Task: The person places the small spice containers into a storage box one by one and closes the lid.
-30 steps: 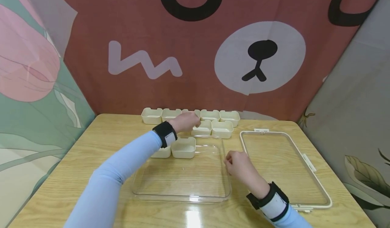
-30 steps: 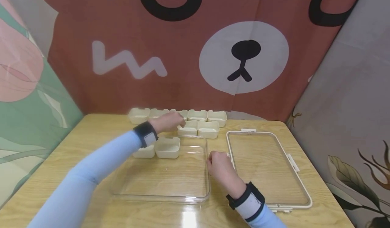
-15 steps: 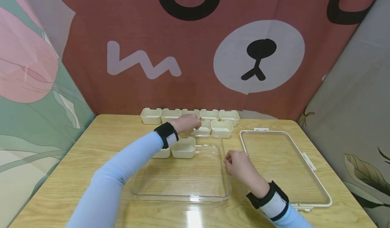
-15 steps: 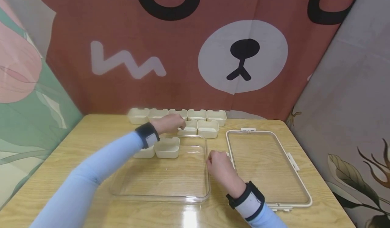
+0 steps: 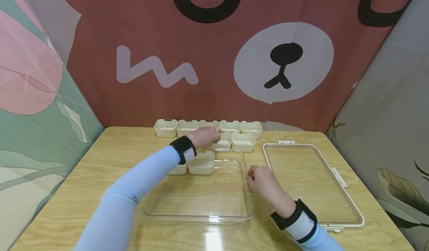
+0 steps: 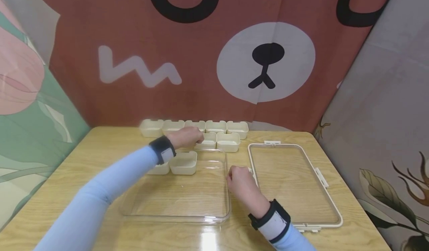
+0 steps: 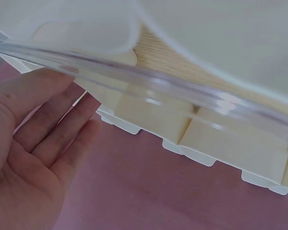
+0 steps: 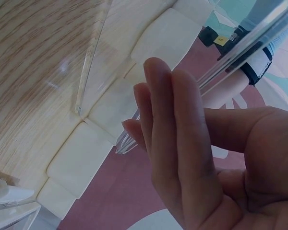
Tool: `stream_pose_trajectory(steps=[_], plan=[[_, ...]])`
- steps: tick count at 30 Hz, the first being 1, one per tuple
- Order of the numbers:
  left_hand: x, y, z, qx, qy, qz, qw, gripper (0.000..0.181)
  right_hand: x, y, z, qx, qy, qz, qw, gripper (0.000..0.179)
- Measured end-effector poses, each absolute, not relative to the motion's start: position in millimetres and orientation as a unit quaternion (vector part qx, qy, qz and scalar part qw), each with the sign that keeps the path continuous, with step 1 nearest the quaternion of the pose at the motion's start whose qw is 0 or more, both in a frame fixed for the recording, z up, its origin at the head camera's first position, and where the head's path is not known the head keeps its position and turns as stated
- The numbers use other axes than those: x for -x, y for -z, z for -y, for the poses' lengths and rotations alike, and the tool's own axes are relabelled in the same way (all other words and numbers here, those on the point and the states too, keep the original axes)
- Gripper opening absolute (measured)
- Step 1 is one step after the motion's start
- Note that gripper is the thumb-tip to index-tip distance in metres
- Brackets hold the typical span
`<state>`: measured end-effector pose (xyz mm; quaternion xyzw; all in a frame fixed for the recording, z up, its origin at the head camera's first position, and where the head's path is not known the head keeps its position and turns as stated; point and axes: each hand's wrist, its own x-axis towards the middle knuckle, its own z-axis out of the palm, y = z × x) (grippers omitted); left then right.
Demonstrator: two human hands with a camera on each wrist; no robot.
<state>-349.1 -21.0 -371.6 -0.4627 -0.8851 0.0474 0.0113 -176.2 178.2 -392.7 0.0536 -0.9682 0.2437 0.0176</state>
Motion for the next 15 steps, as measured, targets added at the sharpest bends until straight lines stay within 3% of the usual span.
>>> stream_pose_trajectory(steps=[15], plan=[[351.9,379.0,21.2,0.456,-0.071,0.887,0.027,0.043,177.5,393.6,-178.6,-0.050,-0.245,0.968,0.016,0.006]])
